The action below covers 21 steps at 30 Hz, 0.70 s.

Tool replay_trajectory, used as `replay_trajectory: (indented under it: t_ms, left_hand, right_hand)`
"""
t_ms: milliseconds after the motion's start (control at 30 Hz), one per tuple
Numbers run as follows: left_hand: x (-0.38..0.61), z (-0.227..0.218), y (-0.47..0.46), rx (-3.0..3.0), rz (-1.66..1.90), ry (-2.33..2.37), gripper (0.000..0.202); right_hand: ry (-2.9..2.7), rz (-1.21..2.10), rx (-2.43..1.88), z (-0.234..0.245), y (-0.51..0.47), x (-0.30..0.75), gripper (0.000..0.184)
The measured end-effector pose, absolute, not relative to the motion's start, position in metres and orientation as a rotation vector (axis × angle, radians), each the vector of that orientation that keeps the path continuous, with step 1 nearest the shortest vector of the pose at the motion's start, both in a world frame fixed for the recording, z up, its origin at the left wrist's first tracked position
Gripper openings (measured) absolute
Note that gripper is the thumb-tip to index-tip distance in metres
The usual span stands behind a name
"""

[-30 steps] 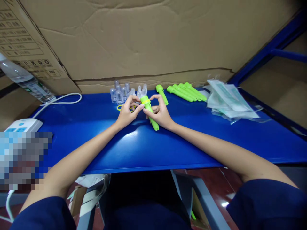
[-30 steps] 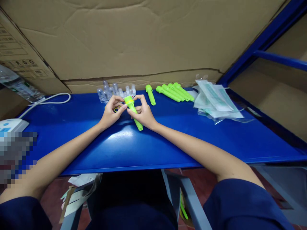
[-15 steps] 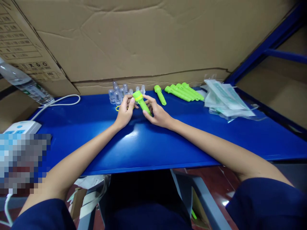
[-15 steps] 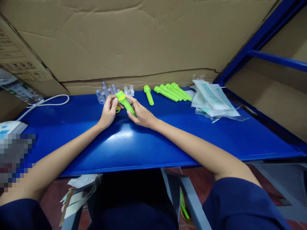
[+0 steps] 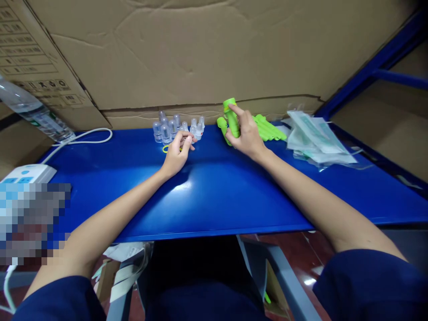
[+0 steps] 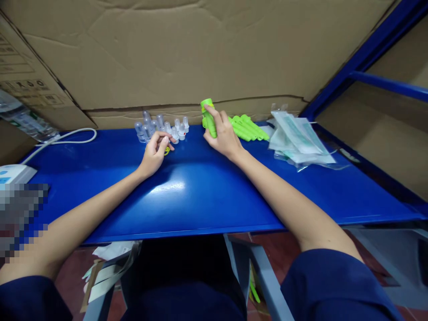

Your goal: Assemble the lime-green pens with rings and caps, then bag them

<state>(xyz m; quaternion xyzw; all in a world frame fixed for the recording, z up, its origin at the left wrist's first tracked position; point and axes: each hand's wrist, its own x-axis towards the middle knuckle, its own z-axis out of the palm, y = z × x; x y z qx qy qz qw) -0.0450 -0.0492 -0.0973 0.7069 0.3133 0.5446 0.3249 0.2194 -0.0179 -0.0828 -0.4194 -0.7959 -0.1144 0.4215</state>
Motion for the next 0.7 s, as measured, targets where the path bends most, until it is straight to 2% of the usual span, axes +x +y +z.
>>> replay_trajectory:
  t_ms: [400, 533, 700]
  left_hand:
    - [-0.0454, -0.0928, -0.0542, 1.917, 1.376, 0.843, 0.021]
    - [-0.0451, -0.0931, -0.0542, 1.934, 1.367, 0.834, 0.022]
    - [-0.0448, -0.0941, -0.0542, 1.959, 1.357, 0.826, 0.022]
  right_hand:
    - [-1.966, -0.214, -1.082, -0.0846, -0.0189, 0.2192, 0.062]
    - [-1.92, -0.114, -1.102, -0.0819, -0.0236, 0.2184, 0.069]
    - [-1.915, -0.14, -1.127, -0.0836, -0.0216, 0.2199, 0.072]
